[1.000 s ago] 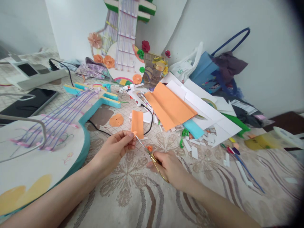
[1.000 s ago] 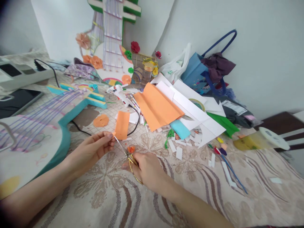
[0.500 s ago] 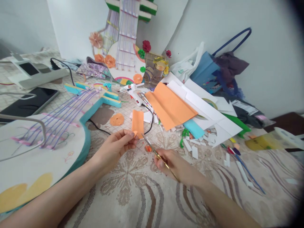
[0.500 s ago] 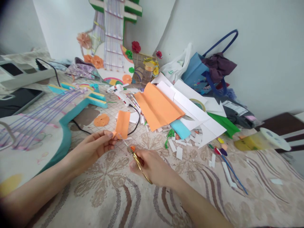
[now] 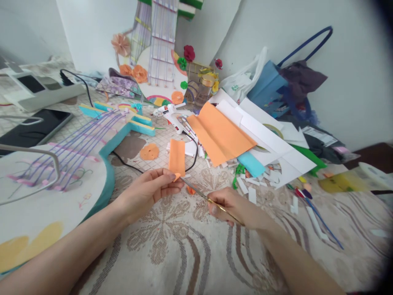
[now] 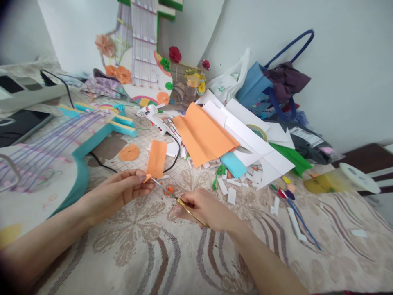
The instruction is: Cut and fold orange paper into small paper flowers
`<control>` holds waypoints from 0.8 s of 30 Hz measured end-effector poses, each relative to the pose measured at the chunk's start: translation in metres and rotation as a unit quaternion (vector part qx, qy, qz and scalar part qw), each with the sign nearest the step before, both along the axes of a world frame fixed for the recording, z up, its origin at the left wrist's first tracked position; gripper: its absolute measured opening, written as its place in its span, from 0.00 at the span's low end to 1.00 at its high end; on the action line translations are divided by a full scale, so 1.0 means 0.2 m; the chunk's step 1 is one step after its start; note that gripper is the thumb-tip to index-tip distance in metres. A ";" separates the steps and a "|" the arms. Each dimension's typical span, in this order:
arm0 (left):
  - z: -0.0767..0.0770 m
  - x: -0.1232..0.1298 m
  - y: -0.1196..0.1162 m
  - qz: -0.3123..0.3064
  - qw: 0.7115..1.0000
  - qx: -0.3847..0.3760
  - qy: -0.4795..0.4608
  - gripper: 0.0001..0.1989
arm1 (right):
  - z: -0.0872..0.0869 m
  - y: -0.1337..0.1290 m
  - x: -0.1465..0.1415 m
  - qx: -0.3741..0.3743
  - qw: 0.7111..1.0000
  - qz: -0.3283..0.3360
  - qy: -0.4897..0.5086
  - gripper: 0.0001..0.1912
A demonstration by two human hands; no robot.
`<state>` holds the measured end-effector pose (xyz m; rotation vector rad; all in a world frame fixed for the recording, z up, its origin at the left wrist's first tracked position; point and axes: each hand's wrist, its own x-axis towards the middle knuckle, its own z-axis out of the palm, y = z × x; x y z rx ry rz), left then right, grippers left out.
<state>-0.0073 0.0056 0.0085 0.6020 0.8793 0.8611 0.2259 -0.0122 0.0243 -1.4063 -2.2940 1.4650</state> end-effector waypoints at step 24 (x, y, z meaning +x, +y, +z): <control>0.00 0.01 0.00 -0.010 1.000 -0.021 0.009 0.03 | -0.01 0.02 0.01 0.125 0.989 0.038 -0.068 0.26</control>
